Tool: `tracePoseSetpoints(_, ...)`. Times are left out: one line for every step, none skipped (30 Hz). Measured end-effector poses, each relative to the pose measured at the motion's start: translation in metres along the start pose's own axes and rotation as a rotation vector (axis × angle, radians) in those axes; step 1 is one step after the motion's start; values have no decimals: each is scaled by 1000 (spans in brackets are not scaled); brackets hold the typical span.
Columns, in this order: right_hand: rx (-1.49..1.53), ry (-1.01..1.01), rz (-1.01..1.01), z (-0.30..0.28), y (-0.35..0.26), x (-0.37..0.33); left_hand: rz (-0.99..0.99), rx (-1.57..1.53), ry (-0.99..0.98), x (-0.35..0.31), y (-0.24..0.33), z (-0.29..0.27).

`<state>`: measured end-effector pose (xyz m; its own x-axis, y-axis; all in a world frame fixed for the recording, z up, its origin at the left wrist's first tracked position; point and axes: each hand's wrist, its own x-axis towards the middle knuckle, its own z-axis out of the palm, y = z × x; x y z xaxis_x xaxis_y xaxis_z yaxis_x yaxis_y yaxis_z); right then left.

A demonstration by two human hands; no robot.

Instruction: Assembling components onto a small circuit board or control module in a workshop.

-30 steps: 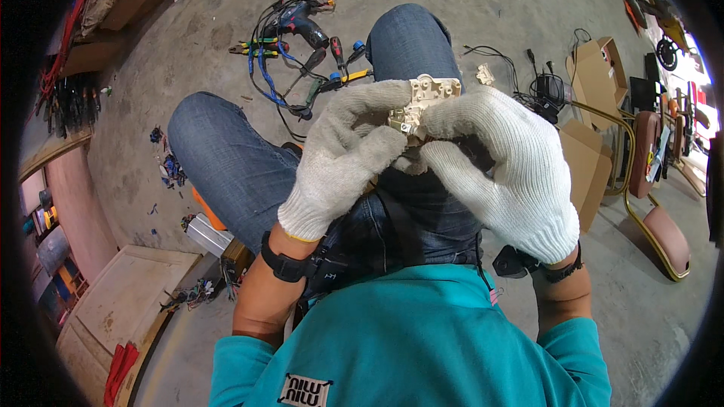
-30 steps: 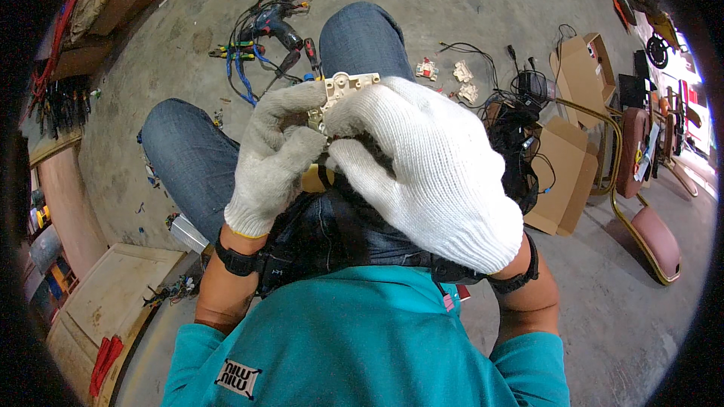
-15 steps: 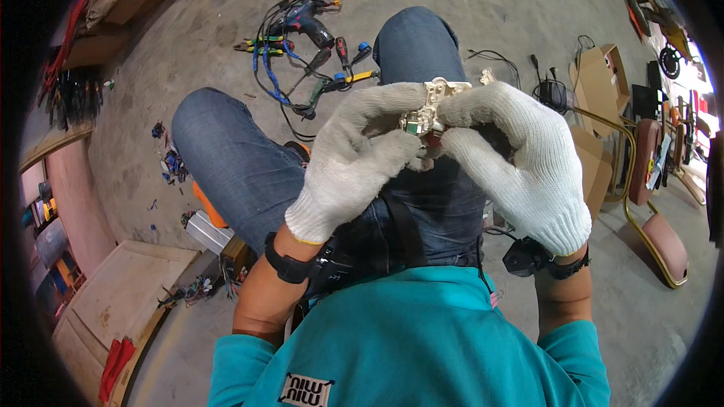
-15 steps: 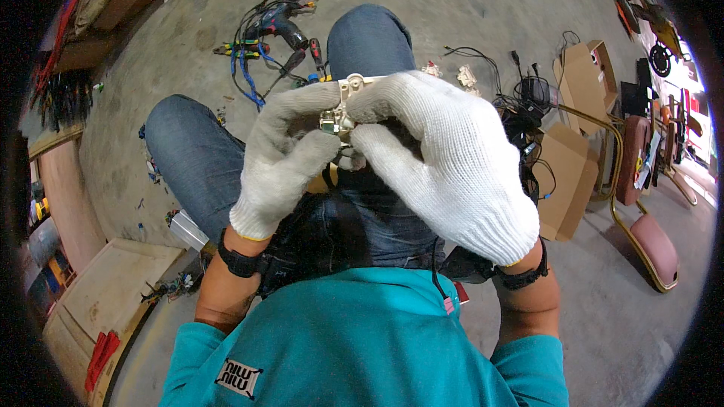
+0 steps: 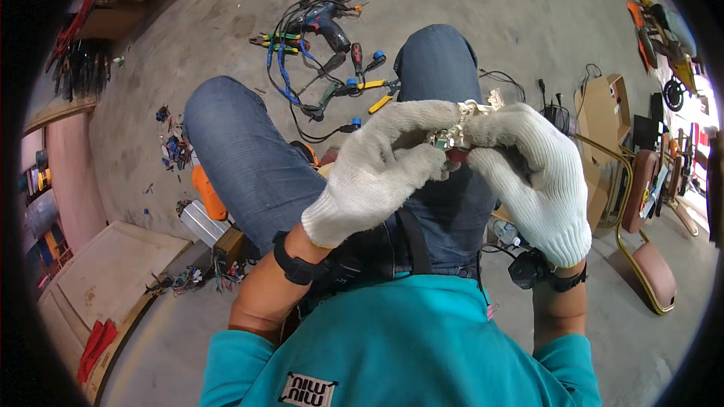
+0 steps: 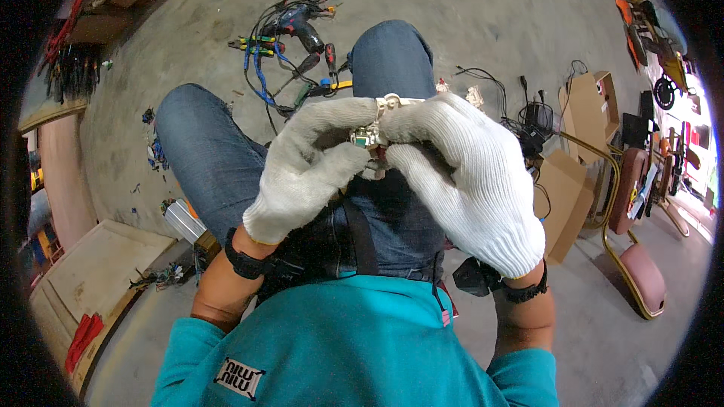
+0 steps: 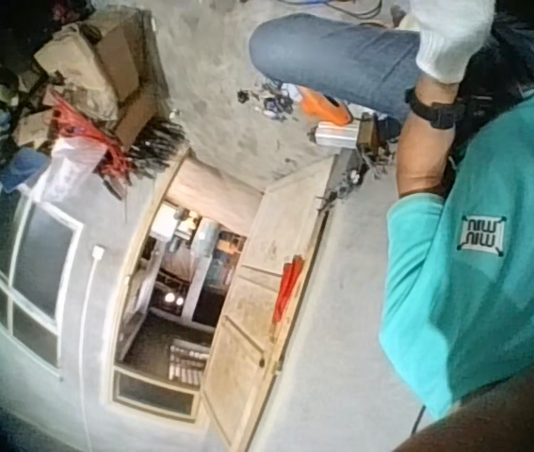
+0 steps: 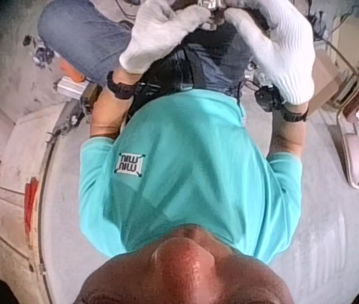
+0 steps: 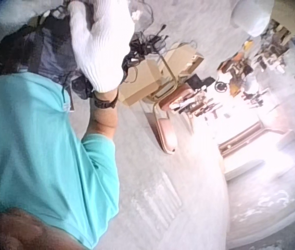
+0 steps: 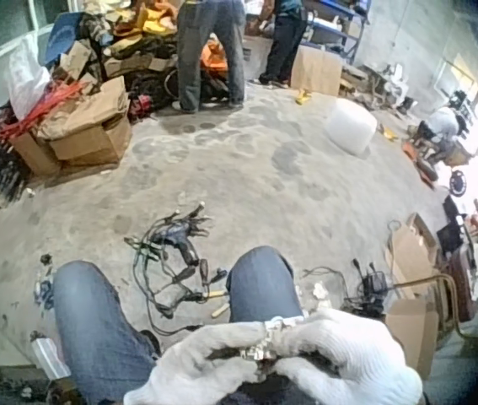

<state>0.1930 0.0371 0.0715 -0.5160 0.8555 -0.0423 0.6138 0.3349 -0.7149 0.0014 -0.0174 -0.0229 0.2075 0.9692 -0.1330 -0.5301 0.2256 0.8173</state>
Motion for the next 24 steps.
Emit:
tracePoseSetpoints(-23, 0, -9, 0, 1, 1, 4, -1, 3, 0, 0, 0)
tracePoseSetpoints(-24, -2, -14, 0, 1, 1, 10, 17, 0, -1, 1, -1)
tracePoseSetpoints(-37, -10, -44, -1, 2, 2, 16, 35, -4, -1, 1, -1)
tracePoseSetpoints(-50, -18, -74, -1, 2, 3, 22, 36, -1, -2, 0, -2)
tracePoseSetpoints(-54, -18, -82, -2, 2, 4, 19, 61, -9, -1, -2, -3)
tracePoseSetpoints(-44, -24, -71, -3, 1, 4, 18, 86, -17, -1, -2, -4)
tracePoseSetpoints(-35, -30, -62, -4, -1, 4, 29, 87, -14, -1, -2, -4)
tracePoseSetpoints(-19, -29, -37, -5, -1, 3, 9, 80, -17, -2, -1, -3)
tracePoseSetpoints(-24, -25, -52, -6, -1, 3, -9, 73, -20, -2, 1, -2)
tracePoseSetpoints(-12, -27, -60, -7, -2, 3, 14, 75, -28, -2, 1, -2)
tracePoseSetpoints(-2, -25, -72, -8, -2, 4, 27, 43, -39, -3, 1, -1)
tracePoseSetpoints(7, -24, -94, -9, -1, 6, 10, 18, -38, -2, -1, -1)
tracePoseSetpoints(5, -22, -122, -10, -1, 6, -6, -5, -37, -2, -2, 0)
tracePoseSetpoints(-12, -27, -112, -11, 0, 6, -67, 2, -47, -2, 1, -2)
tracePoseSetpoints(-28, -34, -94, -11, 0, 4, -32, -9, -24, -4, 2, 2)
tracePoseSetpoints(-21, -47, -82, -13, -2, 5, -50, 7, -33, -4, 6, 3)
tracePoseSetpoints(-39, -56, -96, -14, -1, 5, -71, 19, -41, -5, 7, 3)
tracePoseSetpoints(-36, -61, -89, -14, -1, 4, -57, 19, -43, -6, 6, 3)
tracePoseSetpoints(-34, -66, -82, -15, -2, 4, -39, 28, -50, -7, 7, 4)
tracePoseSetpoints(-31, -45, -114, -15, -6, 7, -51, 50, -36, -7, 10, 4)
tracePoseSetpoints(-36, -34, -133, -15, -7, 6, -63, 72, -22, -7, 12, 4)
tracePoseSetpoints(-33, -41, -118, -13, -7, 3, -33, 93, -39, -10, 11, 2)
tracePoseSetpoints(-34, -49, -100, -13, -8, 1, -20, 64, -44, -11, 10, 3)
tracePoseSetpoints(-67, -54, -90, -14, -11, 1, -26, 101, -43, -11, 10, 4)
